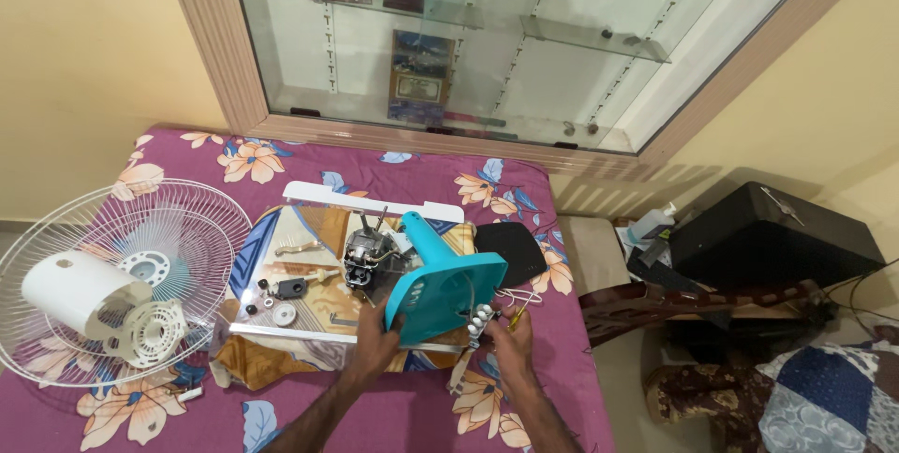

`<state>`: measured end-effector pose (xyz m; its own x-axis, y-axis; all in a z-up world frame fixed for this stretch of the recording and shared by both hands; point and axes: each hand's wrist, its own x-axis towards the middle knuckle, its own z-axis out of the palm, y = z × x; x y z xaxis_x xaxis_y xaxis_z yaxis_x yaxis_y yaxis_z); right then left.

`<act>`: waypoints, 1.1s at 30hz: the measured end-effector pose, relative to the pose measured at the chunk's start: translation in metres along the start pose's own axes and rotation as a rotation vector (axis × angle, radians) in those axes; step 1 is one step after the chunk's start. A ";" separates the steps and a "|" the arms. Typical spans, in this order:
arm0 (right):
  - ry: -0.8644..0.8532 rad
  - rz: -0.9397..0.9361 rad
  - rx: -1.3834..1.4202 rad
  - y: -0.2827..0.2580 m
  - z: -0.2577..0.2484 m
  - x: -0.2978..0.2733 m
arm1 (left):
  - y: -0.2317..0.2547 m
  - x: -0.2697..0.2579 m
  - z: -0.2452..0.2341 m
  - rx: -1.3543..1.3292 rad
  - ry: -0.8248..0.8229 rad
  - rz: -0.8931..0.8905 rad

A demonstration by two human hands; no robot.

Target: The person uses a screwdriver to work on the internal wiring and components of a disassembled electric fan motor and control housing. They repeatedly tighten and adjust screws on the motor and inside the teal plastic housing while handling wires and small parts on a patterned cloth.

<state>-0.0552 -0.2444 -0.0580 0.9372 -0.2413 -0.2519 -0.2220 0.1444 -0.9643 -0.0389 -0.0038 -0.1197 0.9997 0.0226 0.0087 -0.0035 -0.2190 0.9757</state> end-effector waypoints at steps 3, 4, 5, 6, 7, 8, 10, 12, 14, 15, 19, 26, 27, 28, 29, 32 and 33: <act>-0.008 0.030 -0.018 -0.004 0.000 -0.004 | 0.000 -0.011 0.003 -0.028 -0.060 0.046; 0.003 0.030 -0.030 -0.006 0.000 -0.005 | 0.003 -0.015 0.003 0.014 -0.081 0.105; 0.013 0.030 -0.043 -0.008 0.001 -0.007 | 0.008 -0.017 0.003 0.057 -0.102 0.164; -0.003 0.020 -0.035 -0.009 0.001 -0.009 | 0.014 -0.016 0.003 0.165 -0.128 0.108; -0.020 0.010 -0.026 -0.011 0.002 -0.010 | 0.020 -0.017 0.003 0.273 -0.154 0.052; -0.034 -0.002 -0.018 -0.012 0.002 -0.010 | 0.026 -0.016 0.003 0.379 -0.182 -0.002; -0.067 -0.005 -0.011 -0.013 0.002 -0.010 | 0.036 -0.014 0.001 0.250 -0.230 -0.125; -0.096 -0.019 -0.027 -0.010 0.002 -0.009 | 0.043 -0.010 0.001 0.135 -0.212 -0.211; -0.120 -0.044 -0.069 -0.004 0.001 -0.007 | 0.043 -0.006 0.005 0.035 -0.127 -0.260; -0.131 -0.031 -0.063 0.000 -0.001 -0.008 | 0.040 -0.008 0.007 -0.027 -0.052 -0.229; -0.137 0.066 -0.045 0.016 -0.005 -0.011 | 0.014 -0.019 0.014 -0.130 0.201 -0.149; -0.167 0.189 -0.065 0.028 -0.004 -0.022 | -0.012 -0.056 0.045 0.049 0.289 -0.221; -0.165 0.216 -0.072 0.026 -0.004 -0.023 | -0.008 -0.060 0.052 -0.057 0.250 -0.298; -0.163 0.243 -0.080 0.025 -0.004 -0.023 | -0.004 -0.066 0.060 -0.164 0.210 -0.372; -0.161 0.270 -0.087 0.025 -0.004 -0.023 | 0.000 -0.070 0.065 -0.272 0.169 -0.446; -0.227 0.216 0.104 0.026 -0.007 -0.021 | 0.013 -0.071 0.081 -0.532 0.026 -0.505; -0.237 0.184 0.109 0.026 -0.008 -0.019 | 0.018 -0.071 0.083 -0.591 0.009 -0.532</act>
<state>-0.0807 -0.2440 -0.0790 0.9236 0.0272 -0.3825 -0.3752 0.2701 -0.8867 -0.1080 -0.0901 -0.1209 0.8704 -0.0132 -0.4922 0.4601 0.3775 0.8036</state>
